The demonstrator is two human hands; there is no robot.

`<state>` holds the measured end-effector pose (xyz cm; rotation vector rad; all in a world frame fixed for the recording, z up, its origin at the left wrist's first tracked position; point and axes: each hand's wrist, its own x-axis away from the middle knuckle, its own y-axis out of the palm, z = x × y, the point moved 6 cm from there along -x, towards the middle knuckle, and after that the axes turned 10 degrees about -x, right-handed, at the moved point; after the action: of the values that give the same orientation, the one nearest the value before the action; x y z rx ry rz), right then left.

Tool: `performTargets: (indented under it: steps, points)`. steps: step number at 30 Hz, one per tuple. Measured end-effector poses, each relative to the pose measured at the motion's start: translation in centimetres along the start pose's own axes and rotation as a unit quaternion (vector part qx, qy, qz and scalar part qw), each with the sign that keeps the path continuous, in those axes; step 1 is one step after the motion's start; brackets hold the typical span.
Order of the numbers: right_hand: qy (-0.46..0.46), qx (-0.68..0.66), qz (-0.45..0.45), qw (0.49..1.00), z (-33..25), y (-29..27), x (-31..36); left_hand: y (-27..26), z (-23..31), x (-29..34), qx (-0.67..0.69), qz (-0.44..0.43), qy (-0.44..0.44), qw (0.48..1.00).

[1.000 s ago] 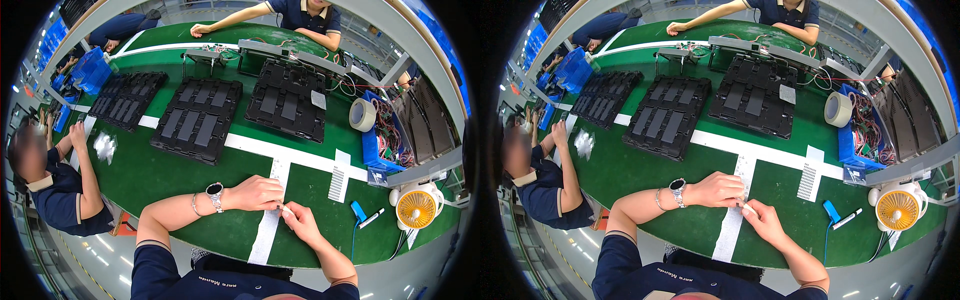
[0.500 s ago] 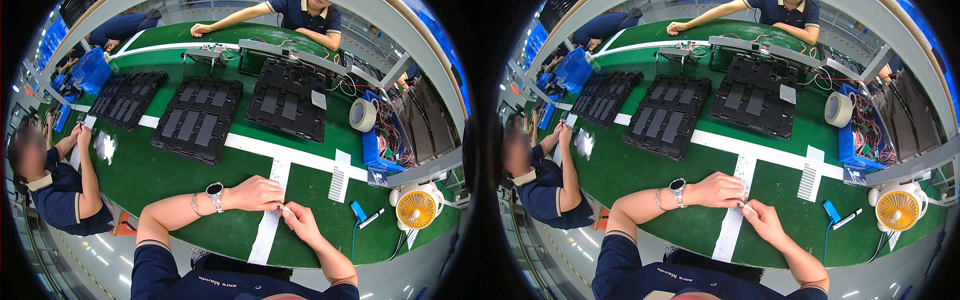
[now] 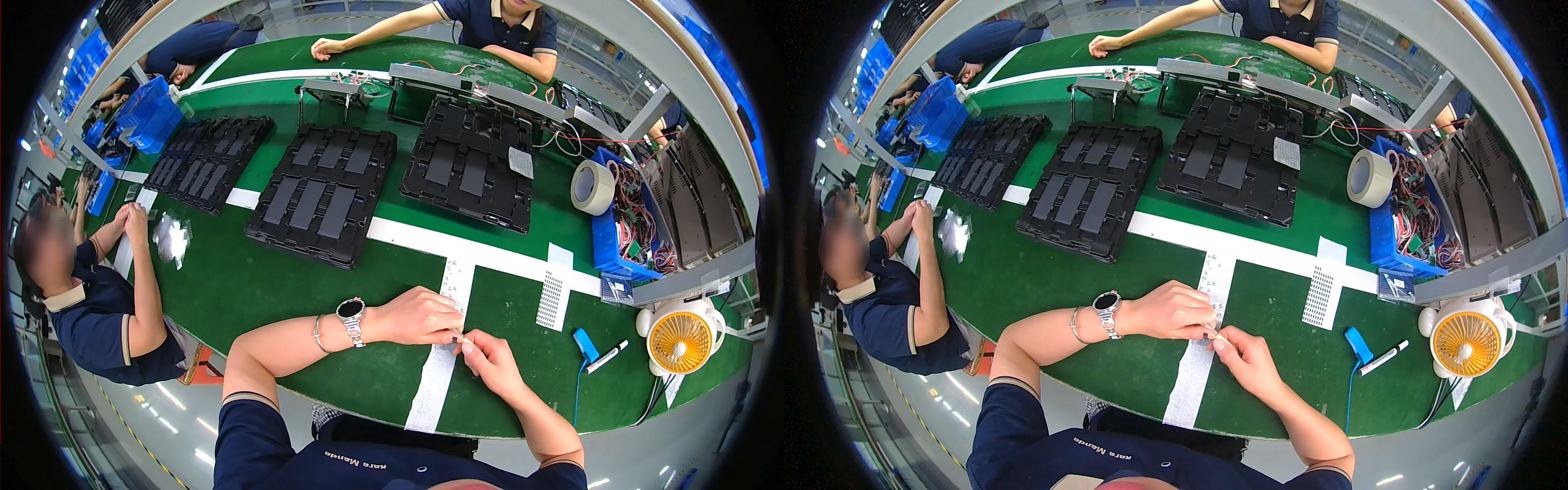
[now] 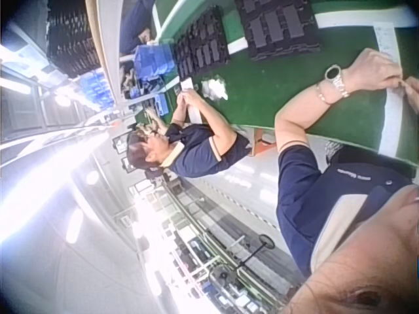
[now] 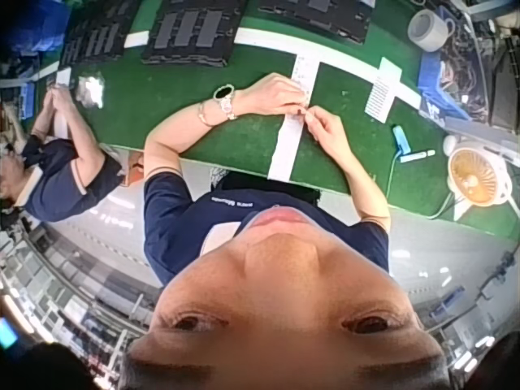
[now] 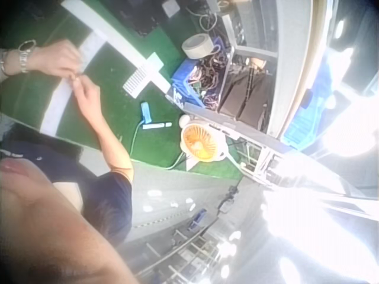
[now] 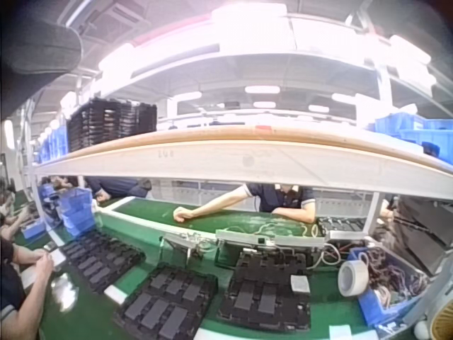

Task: The recorder is labeling and inspecting black rectangular electronic components on an assembly line.

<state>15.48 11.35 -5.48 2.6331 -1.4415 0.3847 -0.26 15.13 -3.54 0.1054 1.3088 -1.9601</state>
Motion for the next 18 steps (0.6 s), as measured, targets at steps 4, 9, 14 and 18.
performTargets:
  steps: [4,9,14,18]
  points:
    - [-0.003,0.006,-0.002,1.0,0.03,0.01,-0.02,0.03,0.09,0.03,0.006,0.006,0.012,1.0]
    - [0.002,0.006,-0.006,1.0,0.0,0.02,-0.01,0.09,0.02,0.13,-0.001,-0.01,0.018,1.0]
    - [-0.006,-0.001,0.002,1.0,-0.14,0.01,0.0,0.19,0.1,0.05,0.0,-0.001,0.009,1.0]
    - [0.0,0.018,-0.003,1.0,0.06,-0.03,0.05,0.08,0.13,0.01,0.001,-0.004,0.002,1.0]
